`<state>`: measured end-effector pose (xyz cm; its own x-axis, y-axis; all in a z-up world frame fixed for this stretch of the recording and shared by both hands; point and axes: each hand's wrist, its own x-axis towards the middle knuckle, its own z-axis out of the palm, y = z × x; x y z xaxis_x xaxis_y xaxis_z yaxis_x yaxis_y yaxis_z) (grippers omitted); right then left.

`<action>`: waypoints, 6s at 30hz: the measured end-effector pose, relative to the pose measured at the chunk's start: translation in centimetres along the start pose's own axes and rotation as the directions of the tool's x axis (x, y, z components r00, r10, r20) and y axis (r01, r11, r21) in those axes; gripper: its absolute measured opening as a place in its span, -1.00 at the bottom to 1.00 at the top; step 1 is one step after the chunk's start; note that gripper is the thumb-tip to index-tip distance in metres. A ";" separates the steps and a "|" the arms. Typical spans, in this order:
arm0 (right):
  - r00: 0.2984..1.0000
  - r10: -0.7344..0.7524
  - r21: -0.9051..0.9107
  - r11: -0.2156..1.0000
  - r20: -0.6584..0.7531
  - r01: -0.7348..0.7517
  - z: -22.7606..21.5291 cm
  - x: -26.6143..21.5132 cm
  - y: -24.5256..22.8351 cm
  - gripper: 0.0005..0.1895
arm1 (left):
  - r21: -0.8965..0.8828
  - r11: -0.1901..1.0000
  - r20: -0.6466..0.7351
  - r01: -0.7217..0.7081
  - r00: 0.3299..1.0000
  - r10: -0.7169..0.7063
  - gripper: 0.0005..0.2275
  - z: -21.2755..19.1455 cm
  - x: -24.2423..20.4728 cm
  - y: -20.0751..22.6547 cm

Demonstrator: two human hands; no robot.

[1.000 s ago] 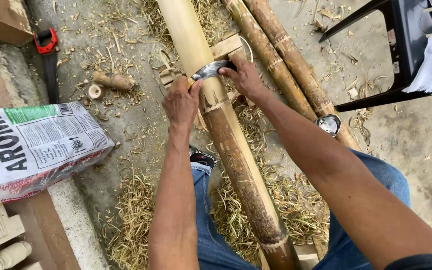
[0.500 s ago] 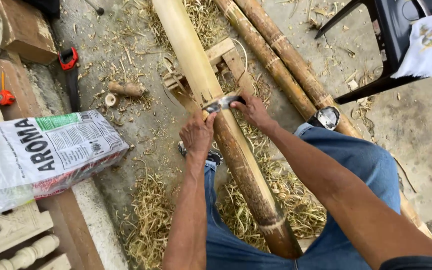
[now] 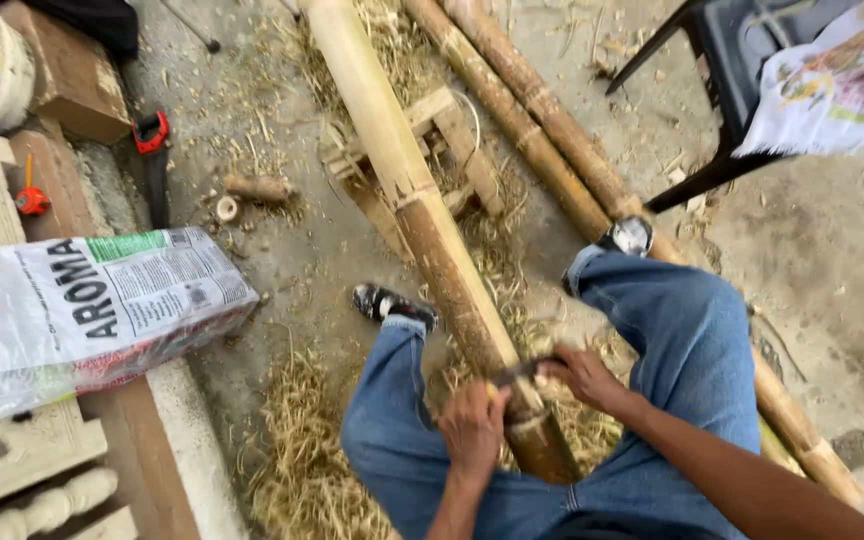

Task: Shaving the outer layer of a bamboo pole using a drawknife-like blade.

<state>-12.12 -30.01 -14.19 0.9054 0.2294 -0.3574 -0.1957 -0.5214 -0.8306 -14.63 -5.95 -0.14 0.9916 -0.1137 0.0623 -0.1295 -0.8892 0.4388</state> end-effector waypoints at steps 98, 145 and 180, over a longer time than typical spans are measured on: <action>0.985 -0.099 -0.111 0.990 -0.144 0.084 -3.8 18.0 -12.2 -0.53 | -0.067 0.947 -0.039 0.314 0.948 -0.317 -0.65 -0.6 18.3 -6.9; 0.824 -0.437 -0.329 0.886 -0.360 0.326 -8.3 40.1 -18.2 -0.53 | 0.019 0.988 -0.298 0.152 0.944 -0.140 -0.46 2.9 39.3 -16.8; 0.970 -0.189 -0.063 0.981 -0.153 0.181 -9.1 33.7 -17.6 -0.59 | 0.001 0.946 -0.032 0.323 0.946 -0.323 -0.60 -0.9 34.1 -11.5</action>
<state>25.25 -20.55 -7.68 0.9729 0.1952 -0.1242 -0.0041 -0.5221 -0.8529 20.62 0.77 -2.21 0.9796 0.1935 -0.0545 0.1977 -0.8788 0.4343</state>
